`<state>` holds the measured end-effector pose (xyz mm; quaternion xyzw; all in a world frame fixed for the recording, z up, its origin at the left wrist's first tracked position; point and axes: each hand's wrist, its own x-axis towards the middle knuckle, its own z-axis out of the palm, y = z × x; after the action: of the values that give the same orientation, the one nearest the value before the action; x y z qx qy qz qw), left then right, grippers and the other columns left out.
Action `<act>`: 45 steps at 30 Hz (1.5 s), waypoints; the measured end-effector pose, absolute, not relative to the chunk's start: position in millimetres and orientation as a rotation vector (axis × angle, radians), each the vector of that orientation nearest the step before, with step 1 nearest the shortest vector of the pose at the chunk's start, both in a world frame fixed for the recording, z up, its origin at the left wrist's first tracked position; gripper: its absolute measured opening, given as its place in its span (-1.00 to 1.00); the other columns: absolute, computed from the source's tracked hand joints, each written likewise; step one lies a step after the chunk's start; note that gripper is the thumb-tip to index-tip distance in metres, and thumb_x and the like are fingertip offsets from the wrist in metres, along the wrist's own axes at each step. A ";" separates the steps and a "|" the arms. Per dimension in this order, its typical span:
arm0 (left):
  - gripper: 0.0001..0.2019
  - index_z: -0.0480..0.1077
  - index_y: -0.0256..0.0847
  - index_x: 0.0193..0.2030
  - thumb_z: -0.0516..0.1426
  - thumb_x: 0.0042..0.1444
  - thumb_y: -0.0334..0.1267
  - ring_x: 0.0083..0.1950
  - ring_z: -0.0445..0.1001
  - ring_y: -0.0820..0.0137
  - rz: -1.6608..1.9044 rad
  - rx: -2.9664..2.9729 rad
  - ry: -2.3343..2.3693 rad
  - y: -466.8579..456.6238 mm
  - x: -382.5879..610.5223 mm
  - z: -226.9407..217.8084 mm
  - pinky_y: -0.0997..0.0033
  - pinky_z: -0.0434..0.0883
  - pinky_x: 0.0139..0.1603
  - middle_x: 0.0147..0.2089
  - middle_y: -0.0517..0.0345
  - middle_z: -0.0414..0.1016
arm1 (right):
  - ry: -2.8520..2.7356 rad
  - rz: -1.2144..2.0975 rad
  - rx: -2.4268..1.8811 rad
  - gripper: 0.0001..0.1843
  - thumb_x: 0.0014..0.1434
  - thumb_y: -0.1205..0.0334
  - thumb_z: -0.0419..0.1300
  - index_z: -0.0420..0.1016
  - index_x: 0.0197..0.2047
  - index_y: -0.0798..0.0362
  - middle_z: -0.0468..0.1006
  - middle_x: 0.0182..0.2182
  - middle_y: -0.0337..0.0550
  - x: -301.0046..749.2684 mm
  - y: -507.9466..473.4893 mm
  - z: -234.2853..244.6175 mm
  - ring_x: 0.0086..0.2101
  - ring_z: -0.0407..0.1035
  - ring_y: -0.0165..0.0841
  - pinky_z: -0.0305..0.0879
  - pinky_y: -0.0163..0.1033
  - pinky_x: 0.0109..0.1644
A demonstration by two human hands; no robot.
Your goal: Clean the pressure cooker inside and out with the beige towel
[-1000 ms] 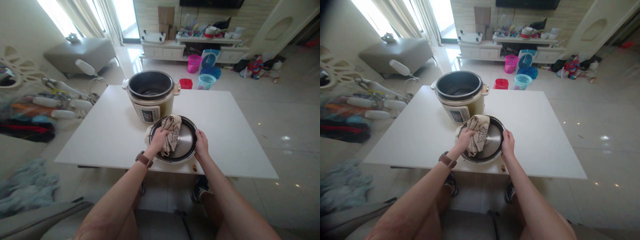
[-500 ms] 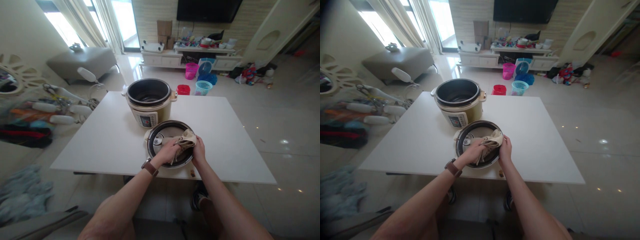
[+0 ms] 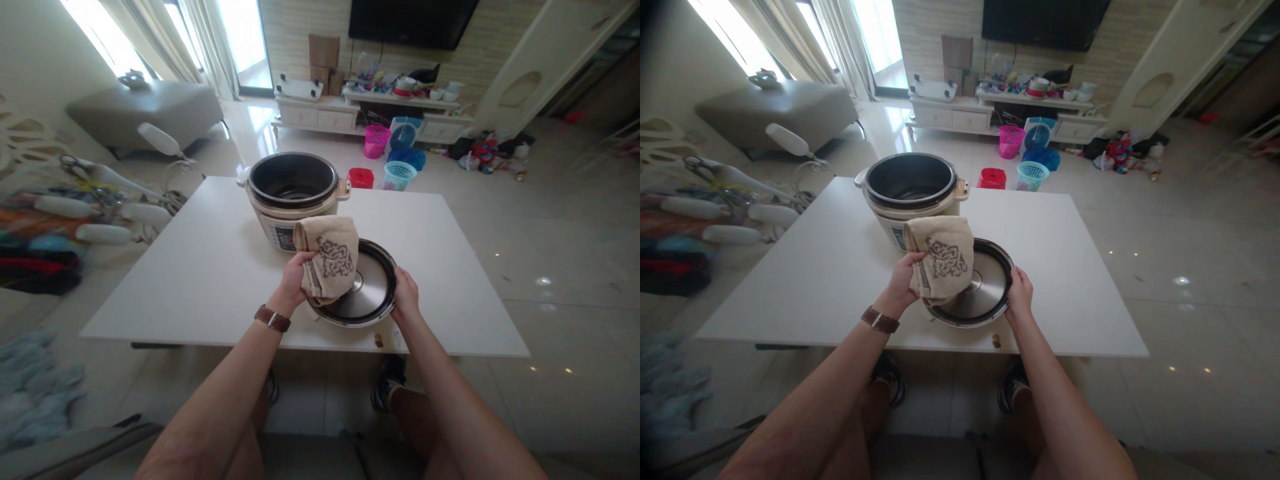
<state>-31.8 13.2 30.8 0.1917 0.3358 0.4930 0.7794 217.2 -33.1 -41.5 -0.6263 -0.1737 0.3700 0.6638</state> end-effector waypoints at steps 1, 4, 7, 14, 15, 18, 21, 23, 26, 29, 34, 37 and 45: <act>-0.59 0.55 -0.35 0.01 0.16 0.02 -0.25 0.16 0.64 -0.04 1.089 0.390 0.715 14.6 -34.6 33.7 -0.17 0.48 0.31 -0.04 -0.17 0.71 | -0.383 0.825 -1.418 -0.56 0.00 -0.05 0.38 0.63 -0.13 0.06 0.68 -0.19 -0.19 223.9 -33.6 -41.9 -0.15 0.51 -0.29 0.46 -0.16 0.04; -0.52 0.52 -0.37 0.10 0.12 0.05 -0.24 0.20 0.62 -0.01 1.137 0.326 0.749 15.7 -40.8 41.8 -0.16 0.48 0.32 0.04 -0.18 0.70 | -0.344 0.762 -1.444 -0.63 -0.03 0.01 0.38 0.62 -0.19 0.07 0.65 -0.30 -0.24 247.7 -34.4 -44.1 -0.23 0.50 -0.31 0.47 -0.19 -0.07; -0.50 0.50 -0.39 0.16 0.08 0.09 -0.25 0.21 0.61 0.00 1.174 0.274 0.759 13.7 -44.1 47.8 -0.16 0.48 0.32 0.07 -0.18 0.69 | -0.299 0.642 -1.478 -0.69 -0.04 0.07 0.37 0.60 -0.25 0.08 0.60 -0.38 -0.28 274.3 -33.3 -46.3 -0.31 0.46 -0.34 0.47 -0.22 -0.18; -0.49 0.49 -0.35 0.17 0.12 0.09 -0.23 0.21 0.61 0.02 1.196 0.320 0.693 9.4 -52.6 47.6 -0.14 0.47 0.34 0.09 -0.16 0.68 | -0.100 0.282 -1.565 -0.86 0.06 0.17 0.20 0.47 -0.32 0.05 0.50 -0.37 -0.26 324.6 -25.9 -49.0 -0.31 0.46 -0.34 0.52 -0.20 -0.21; -0.49 0.49 -0.35 0.18 0.12 0.08 -0.23 0.21 0.61 0.01 1.196 0.331 0.682 9.1 -54.4 47.3 -0.14 0.47 0.33 0.08 -0.16 0.68 | -0.073 0.228 -1.585 -0.87 0.09 0.16 0.17 0.45 -0.30 0.02 0.51 -0.33 -0.23 328.6 -25.0 -48.9 -0.26 0.48 -0.32 0.55 -0.18 -0.18; -0.48 0.49 -0.36 0.17 0.12 0.07 -0.22 0.21 0.61 0.00 1.197 0.319 0.662 8.0 -59.9 48.9 -0.17 0.47 0.32 0.06 -0.17 0.69 | 0.009 0.112 -1.610 -0.84 0.19 0.13 0.07 0.35 -0.18 -0.05 0.51 -0.12 -0.13 334.2 -22.0 -48.1 -0.05 0.50 -0.25 0.58 -0.10 -0.06; -0.49 0.50 -0.37 0.16 0.11 0.08 -0.23 0.20 0.62 -0.01 1.207 0.278 0.654 7.1 -65.2 53.1 -0.18 0.48 0.31 0.05 -0.17 0.69 | 0.053 0.081 -1.606 -0.78 0.27 0.11 -0.03 0.25 -0.03 -0.10 0.44 0.06 -0.03 331.4 -16.4 -46.7 0.08 0.48 -0.24 0.57 -0.03 0.02; -0.49 0.50 -0.37 0.16 0.11 0.08 -0.23 0.19 0.62 -0.02 1.215 0.260 0.641 6.5 -68.6 56.3 -0.17 0.49 0.31 0.05 -0.17 0.69 | 0.043 0.098 -1.595 -0.73 0.29 0.09 -0.06 0.20 0.04 -0.13 0.40 0.11 -0.01 327.1 -11.2 -45.7 0.07 0.49 -0.25 0.58 -0.02 0.01; -0.49 0.49 -0.38 0.17 0.11 0.08 -0.24 0.19 0.62 0.00 1.218 0.208 0.618 5.3 -73.7 61.0 -0.15 0.48 0.32 0.06 -0.18 0.69 | -0.042 0.177 -1.566 -0.66 0.26 -0.02 0.02 0.17 0.08 -0.19 0.38 0.14 -0.08 319.4 -3.1 -44.4 -0.02 0.53 -0.28 0.59 -0.05 -0.11; -0.49 0.49 -0.39 0.17 0.10 0.08 -0.25 0.20 0.62 0.00 1.218 0.176 0.600 3.7 -77.7 64.5 -0.14 0.48 0.32 0.06 -0.18 0.69 | -0.142 0.322 -1.484 -0.49 0.14 -0.07 0.20 0.14 0.11 -0.26 0.38 0.18 -0.14 310.3 3.0 -44.9 -0.06 0.54 -0.32 0.56 -0.13 -0.20; -0.50 0.50 -0.39 0.15 0.11 0.08 -0.23 0.20 0.61 -0.02 1.207 0.208 0.575 0.9 -77.6 64.9 -0.16 0.48 0.32 0.06 -0.19 0.69 | -0.205 0.493 -1.395 -0.25 0.06 -0.06 0.35 0.03 0.21 -0.38 0.30 0.31 -0.14 288.8 9.7 -48.4 -0.07 0.55 -0.33 0.58 -0.13 -0.22; -0.50 0.50 -0.40 0.14 0.11 0.08 -0.23 0.19 0.62 -0.02 1.204 0.191 0.546 -2.2 -73.7 63.3 -0.16 0.48 0.32 0.07 -0.21 0.68 | -0.230 0.557 -1.359 -0.07 0.00 -0.04 0.44 -0.05 0.28 -0.42 0.26 0.35 -0.12 275.6 13.2 -50.0 -0.12 0.57 -0.34 0.63 -0.09 -0.19; -0.52 0.51 -0.41 0.14 0.11 0.07 -0.34 0.16 0.65 0.02 1.137 -0.031 0.450 -15.4 -63.7 70.9 -0.09 0.47 0.34 0.03 -0.18 0.70 | -0.188 0.479 -1.373 0.05 0.02 -0.10 0.51 -0.11 0.34 -0.33 0.19 0.42 -0.04 281.5 23.5 -46.9 0.07 0.52 -0.27 0.66 -0.02 -0.01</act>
<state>-63.7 -15.4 70.9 -0.0146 0.2112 0.5335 0.8189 281.5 23.5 -46.9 -0.6267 -0.0859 0.2186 0.7430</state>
